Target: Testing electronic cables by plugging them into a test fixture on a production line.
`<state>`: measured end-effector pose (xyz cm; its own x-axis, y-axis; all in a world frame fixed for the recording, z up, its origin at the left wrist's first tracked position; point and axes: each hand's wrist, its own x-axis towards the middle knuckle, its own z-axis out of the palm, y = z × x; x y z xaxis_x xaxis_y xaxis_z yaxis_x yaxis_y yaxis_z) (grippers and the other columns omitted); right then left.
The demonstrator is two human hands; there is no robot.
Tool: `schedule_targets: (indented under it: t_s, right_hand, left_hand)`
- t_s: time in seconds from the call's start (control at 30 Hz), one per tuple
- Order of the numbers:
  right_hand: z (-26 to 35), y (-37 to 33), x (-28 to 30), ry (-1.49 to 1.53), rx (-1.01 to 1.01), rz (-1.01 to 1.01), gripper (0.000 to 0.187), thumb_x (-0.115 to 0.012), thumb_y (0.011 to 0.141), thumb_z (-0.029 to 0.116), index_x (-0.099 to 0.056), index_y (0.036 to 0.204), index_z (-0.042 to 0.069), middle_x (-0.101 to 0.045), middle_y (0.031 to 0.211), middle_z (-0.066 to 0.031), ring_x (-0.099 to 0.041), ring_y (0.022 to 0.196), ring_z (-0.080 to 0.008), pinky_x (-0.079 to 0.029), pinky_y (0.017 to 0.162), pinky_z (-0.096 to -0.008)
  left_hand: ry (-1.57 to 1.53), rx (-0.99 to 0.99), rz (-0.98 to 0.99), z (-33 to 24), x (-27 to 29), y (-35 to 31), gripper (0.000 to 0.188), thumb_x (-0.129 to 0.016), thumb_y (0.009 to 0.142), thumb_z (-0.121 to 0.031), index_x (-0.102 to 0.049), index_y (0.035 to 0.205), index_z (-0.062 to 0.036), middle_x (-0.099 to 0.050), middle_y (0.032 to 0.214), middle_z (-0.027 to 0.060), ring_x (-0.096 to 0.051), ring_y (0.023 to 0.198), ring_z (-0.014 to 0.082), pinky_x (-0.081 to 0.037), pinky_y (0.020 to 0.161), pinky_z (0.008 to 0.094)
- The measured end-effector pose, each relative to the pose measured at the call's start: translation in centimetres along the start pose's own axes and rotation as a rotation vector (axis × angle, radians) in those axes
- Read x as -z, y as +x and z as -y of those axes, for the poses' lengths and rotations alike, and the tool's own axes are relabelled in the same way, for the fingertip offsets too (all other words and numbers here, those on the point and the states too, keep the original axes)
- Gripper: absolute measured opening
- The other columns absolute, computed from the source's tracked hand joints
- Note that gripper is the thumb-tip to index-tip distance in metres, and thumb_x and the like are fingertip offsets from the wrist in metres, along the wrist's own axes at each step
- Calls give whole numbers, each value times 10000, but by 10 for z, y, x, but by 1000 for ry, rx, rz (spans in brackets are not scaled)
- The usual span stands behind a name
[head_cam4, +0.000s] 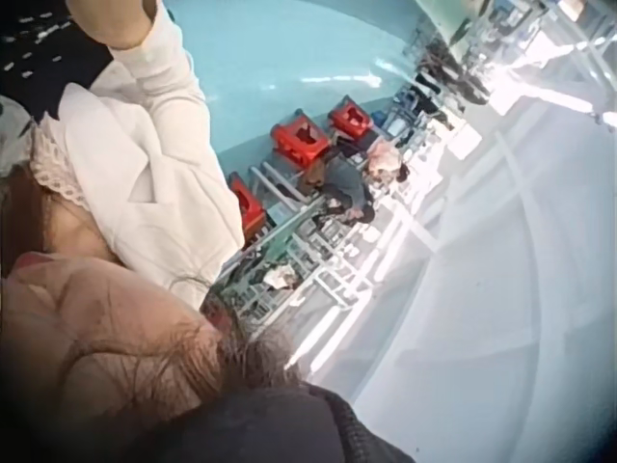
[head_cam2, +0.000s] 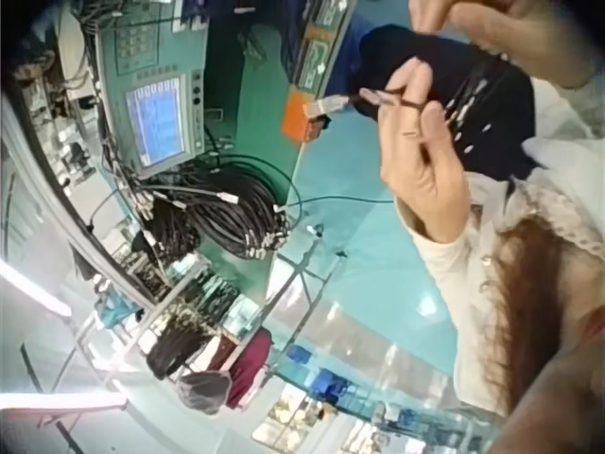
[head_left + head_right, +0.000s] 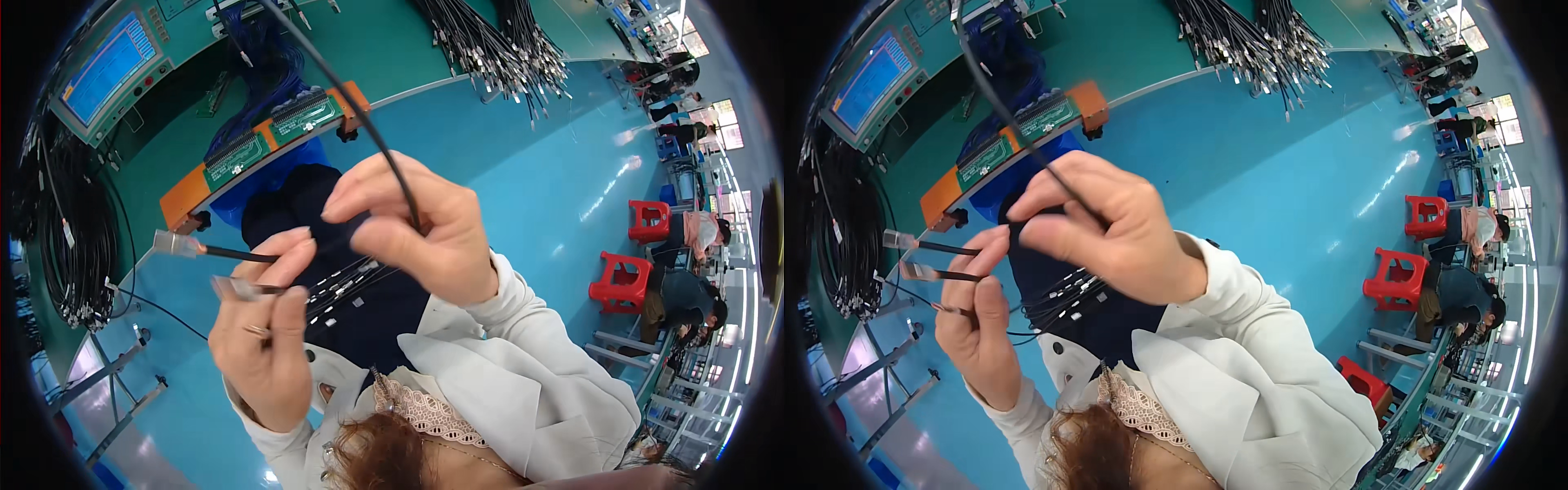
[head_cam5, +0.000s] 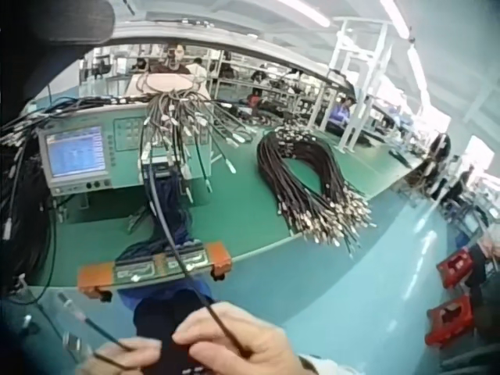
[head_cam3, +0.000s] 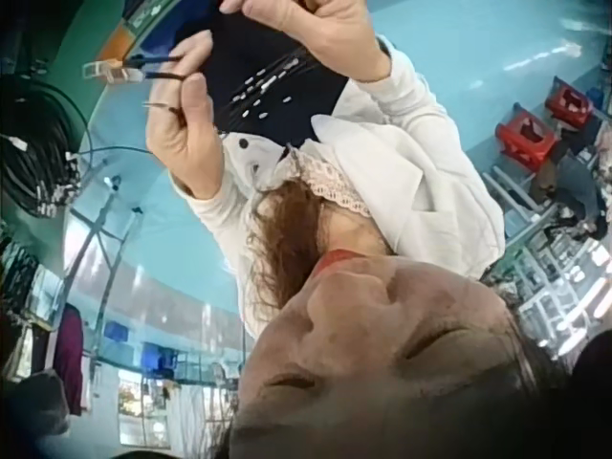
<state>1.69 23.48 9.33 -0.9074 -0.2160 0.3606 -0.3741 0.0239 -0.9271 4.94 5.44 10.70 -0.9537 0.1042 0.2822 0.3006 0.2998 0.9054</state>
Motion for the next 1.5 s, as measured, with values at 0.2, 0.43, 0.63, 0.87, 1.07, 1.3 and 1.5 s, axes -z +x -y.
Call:
schedule_targets:
  t_s: [0.2,0.43,0.63,0.87,1.07,1.3,1.5]
  right_hand:
    - [27,0,-17,-46,202,-15,166,-688,757,-13,-668,921,-26,-596,1017,-141,-578,826,-131,-477,714,-249]
    - [31,-10,39,362,-36,-384,277,-444,981,254,-597,1018,26,-588,749,-44,-278,436,-6,-224,386,-161]
    - [4,-42,117,607,-181,-472,242,-466,973,287,-562,999,67,-333,538,76,-226,423,-18,-181,363,-190]
    - [-72,-28,45,371,-524,-300,198,-544,934,212,-574,940,17,-478,527,26,-332,405,-12,-225,367,-178]
    - [-118,-2,0,254,-548,-271,195,-544,923,193,-578,900,2,-550,568,-25,-357,410,-17,-243,376,-171]
    - [-136,16,-9,325,-624,-362,163,-570,900,161,-547,839,12,-508,518,-33,-327,376,-31,-209,363,-183]
    - [-154,25,-22,252,-530,-421,186,-598,893,148,-514,806,7,-461,500,7,-377,386,-43,-233,363,-201]
  left_hand:
    - [268,-174,-107,-16,-12,-6,173,-626,786,46,-625,957,70,-625,993,201,-639,857,292,-507,725,304]
    - [379,-168,-331,-39,21,-22,244,-476,901,29,-602,1108,15,-630,1040,93,-569,933,124,-430,765,218]
    - [492,-243,-936,-30,110,-56,258,-542,917,-52,-539,1168,8,-639,928,62,-520,777,69,-400,664,162]
    - [-33,-49,-482,43,67,-39,505,-568,824,92,-377,1262,-74,-513,709,22,-460,650,74,-408,642,171]
    - [-653,330,-308,136,18,-4,121,-509,944,-147,-535,970,-32,-451,603,-24,-393,523,45,-279,478,188]
    - [-739,580,-232,153,-4,27,184,-552,931,-186,-589,862,-20,-497,620,-22,-306,465,22,-293,486,181]
    - [-500,564,-336,158,-12,24,158,-614,890,-161,-582,806,-31,-518,624,-20,-370,504,22,-260,470,176]
